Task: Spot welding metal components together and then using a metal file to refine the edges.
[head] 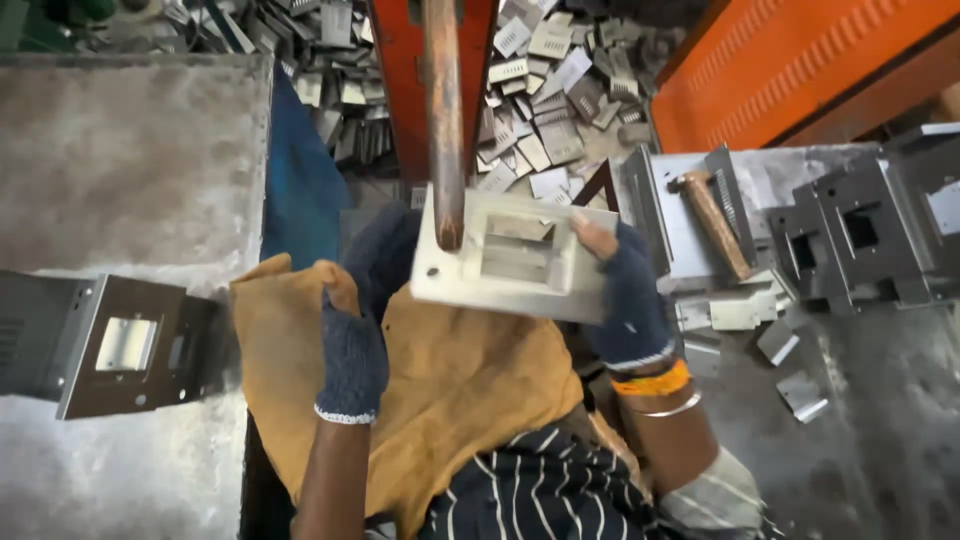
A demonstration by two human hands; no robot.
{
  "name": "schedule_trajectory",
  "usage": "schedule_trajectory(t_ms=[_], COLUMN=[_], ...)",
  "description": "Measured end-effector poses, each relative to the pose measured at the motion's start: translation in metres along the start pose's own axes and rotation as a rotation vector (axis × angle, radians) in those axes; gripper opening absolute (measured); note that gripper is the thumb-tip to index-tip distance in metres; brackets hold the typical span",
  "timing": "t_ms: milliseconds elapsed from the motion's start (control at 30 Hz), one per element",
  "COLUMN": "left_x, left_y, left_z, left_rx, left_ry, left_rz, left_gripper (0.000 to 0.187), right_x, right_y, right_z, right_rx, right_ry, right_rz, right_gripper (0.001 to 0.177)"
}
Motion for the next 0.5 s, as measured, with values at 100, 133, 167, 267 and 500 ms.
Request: schedule_trajectory(t_ms=[100, 133, 167, 267, 500], left_x=[0.021, 0.026, 0.032, 0.033, 0.043], left_y=[0.018, 0.011, 0.006, 0.008, -0.037], left_z=[0.079, 0.066, 0.053, 0.095, 0.106], left_rx=[0.235, 0.159, 0.086, -0.096, -0.251], left_ry=[-0.059, -0.138, -0.218, -0.202, -0.398], left_rz=[-0.254, -0.196, -0.139, -0.227, 0.067], left_gripper=[0.068, 0.063, 0.058, 0.051, 0.059], right_x=[0.029, 0.036, 0.043, 0.062, 0.087], right_y=[-0.023, -0.030, -0.038, -0.022, 0.006], right_z=[-0.002, 0.003, 0.006, 0.017, 0.099], right_rx=[0.121, 0.175, 0.232, 0.263, 0.390], right_ry=[0.117, 0.084, 0.050, 0.017, -0.026], right_rz=[0.160, 0.154, 0.148, 0.066, -0.068], right_gripper=[0.029, 0.029, 0.029, 0.029, 0.024])
Point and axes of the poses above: each hand's wrist, its own x-axis away from the middle knuckle, its own y-axis out of the palm, z = x × y, the point moved 1 cm from there along -x, towards the middle knuckle, and after that the axes turned 6 degrees about z, right-handed, at the moved point
